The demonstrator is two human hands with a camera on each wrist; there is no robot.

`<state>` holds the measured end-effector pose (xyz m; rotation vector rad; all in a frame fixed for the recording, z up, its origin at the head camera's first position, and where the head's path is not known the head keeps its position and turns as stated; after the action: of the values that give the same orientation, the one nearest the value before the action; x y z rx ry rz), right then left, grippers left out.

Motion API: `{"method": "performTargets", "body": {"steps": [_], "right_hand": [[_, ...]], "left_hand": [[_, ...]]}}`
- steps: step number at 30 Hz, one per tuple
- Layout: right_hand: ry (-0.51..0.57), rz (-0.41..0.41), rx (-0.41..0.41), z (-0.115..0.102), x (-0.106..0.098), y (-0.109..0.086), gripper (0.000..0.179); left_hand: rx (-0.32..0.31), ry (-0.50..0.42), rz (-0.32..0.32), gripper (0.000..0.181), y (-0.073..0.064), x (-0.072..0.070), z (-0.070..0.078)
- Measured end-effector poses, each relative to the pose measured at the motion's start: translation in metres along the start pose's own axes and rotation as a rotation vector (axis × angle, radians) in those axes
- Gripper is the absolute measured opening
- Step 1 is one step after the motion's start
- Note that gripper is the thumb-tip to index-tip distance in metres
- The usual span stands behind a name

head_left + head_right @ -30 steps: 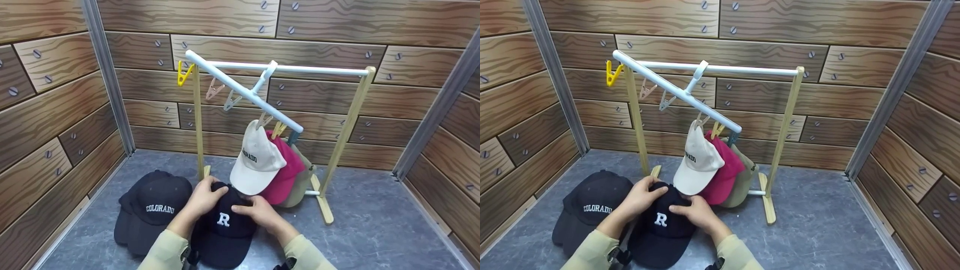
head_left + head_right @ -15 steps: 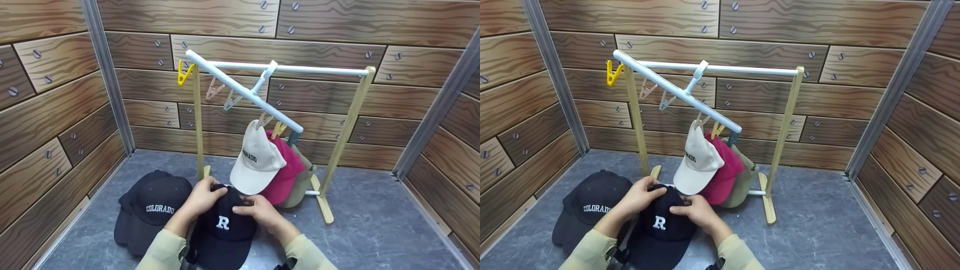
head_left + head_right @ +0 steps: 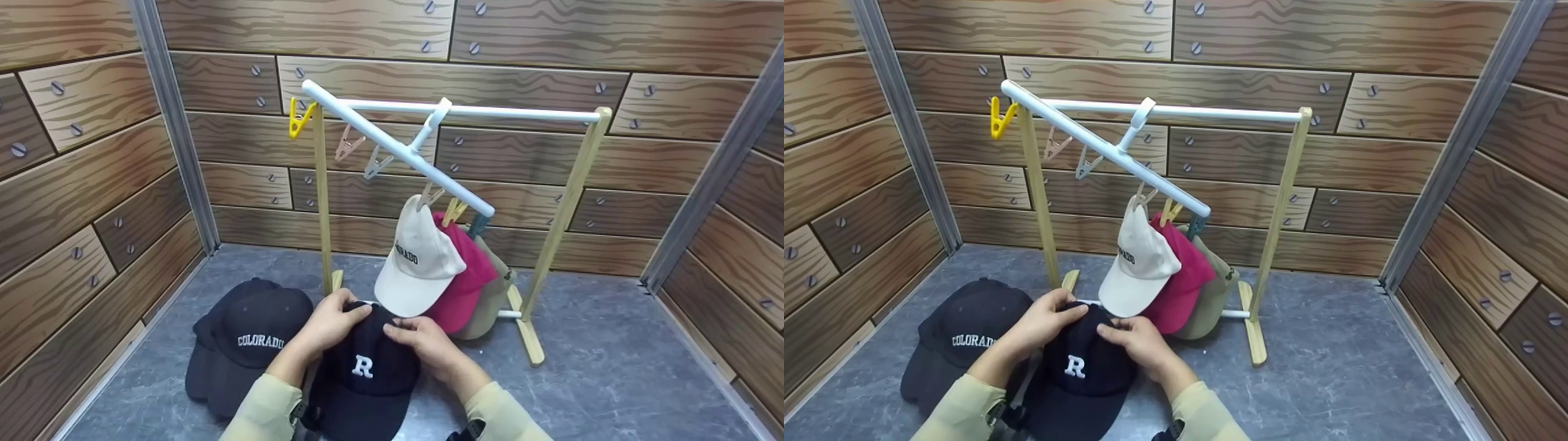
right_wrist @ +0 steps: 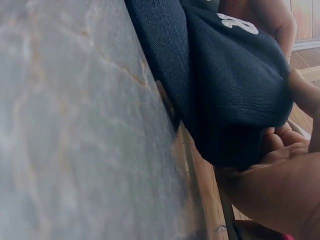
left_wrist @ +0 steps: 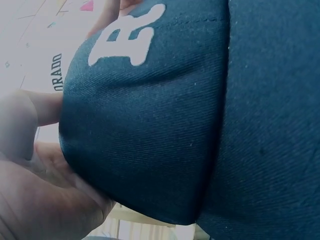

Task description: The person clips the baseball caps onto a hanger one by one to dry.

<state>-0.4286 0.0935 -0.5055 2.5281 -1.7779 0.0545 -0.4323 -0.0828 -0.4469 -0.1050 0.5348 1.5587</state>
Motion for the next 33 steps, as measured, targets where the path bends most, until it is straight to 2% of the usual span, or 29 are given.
{"method": "performTargets", "body": {"steps": [5, 13, 27, 33], "right_hand": [[0.076, 0.004, 0.019, 0.0005, -0.0005, 0.0003, 0.019], [0.069, 0.001, 0.034, 0.0019, -0.0022, 0.0022, 0.016], [0.033, -0.018, 0.037, 0.0017, -0.0035, 0.0013, 0.019], [0.032, -0.042, 0.035, 0.0013, -0.0019, -0.0004, 0.021]], "left_hand": [[0.003, -0.024, -0.023, 0.023, 0.0006, 0.0007, 0.0012], [-0.011, -0.112, -0.07, 0.023, 0.0006, 0.0021, 0.0024], [0.03, -0.099, -0.097, 0.027, 0.001, 0.0005, 0.0049], [0.023, -0.11, -0.109, 0.029, 0.0011, 0.0001, 0.0055]]}}
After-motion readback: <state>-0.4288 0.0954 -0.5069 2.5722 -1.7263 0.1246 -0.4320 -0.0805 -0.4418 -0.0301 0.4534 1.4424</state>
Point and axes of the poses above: each hand's wrist, its own y-axis towards the middle knuckle, its own x-axis out of the palm, z = x × y, the point moved 9 cm from there along y, towards the middle knuckle, and after that the axes turned 9 degrees about z, right-handed, at the moved point
